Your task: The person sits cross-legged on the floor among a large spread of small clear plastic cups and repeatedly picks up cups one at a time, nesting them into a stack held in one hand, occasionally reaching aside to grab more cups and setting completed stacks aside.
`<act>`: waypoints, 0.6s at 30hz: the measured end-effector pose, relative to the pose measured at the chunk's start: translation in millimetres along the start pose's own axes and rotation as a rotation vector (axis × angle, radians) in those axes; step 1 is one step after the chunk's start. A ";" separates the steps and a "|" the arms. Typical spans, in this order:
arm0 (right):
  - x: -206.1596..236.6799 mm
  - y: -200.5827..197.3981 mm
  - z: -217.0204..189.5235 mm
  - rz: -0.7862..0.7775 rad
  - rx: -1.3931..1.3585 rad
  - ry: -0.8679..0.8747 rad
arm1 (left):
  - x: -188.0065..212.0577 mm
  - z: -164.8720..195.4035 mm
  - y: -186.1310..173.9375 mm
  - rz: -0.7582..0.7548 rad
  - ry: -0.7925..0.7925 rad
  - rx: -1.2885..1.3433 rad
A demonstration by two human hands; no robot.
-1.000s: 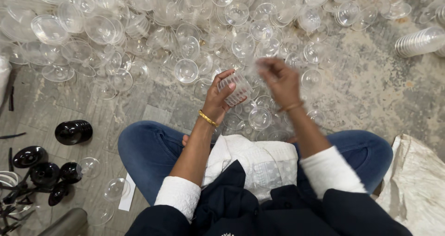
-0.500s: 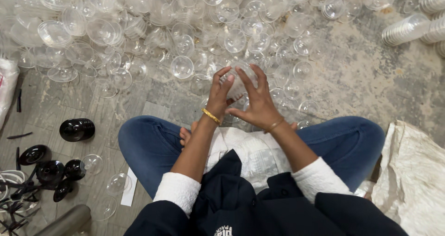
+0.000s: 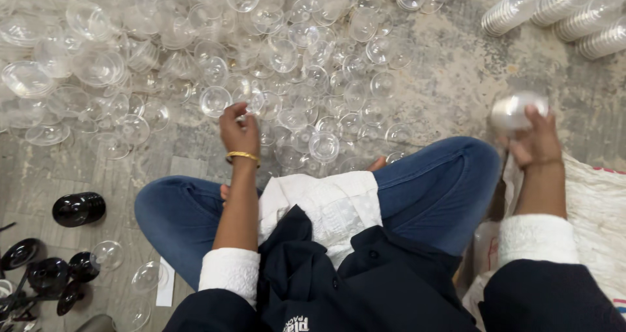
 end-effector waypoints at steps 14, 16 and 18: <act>-100.5 24.4 -11.0 0.427 0.107 0.124 | 29.4 -66.4 -8.4 -0.228 -0.578 -0.565; -103.4 80.9 2.2 0.302 0.485 0.218 | 37.9 -65.2 1.3 -0.309 -0.601 -0.562; -91.2 146.6 32.5 0.097 0.777 0.191 | 43.5 -64.3 16.9 -0.388 -0.562 -0.531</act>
Point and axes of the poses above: each hand's wrist, its own x-axis away from the middle knuckle, its own y-axis out of the palm, z = x × y, the point moved 9 cm from there along -x, towards the middle knuckle, and after that the axes turned 6 degrees about z, right-handed, at the moved point
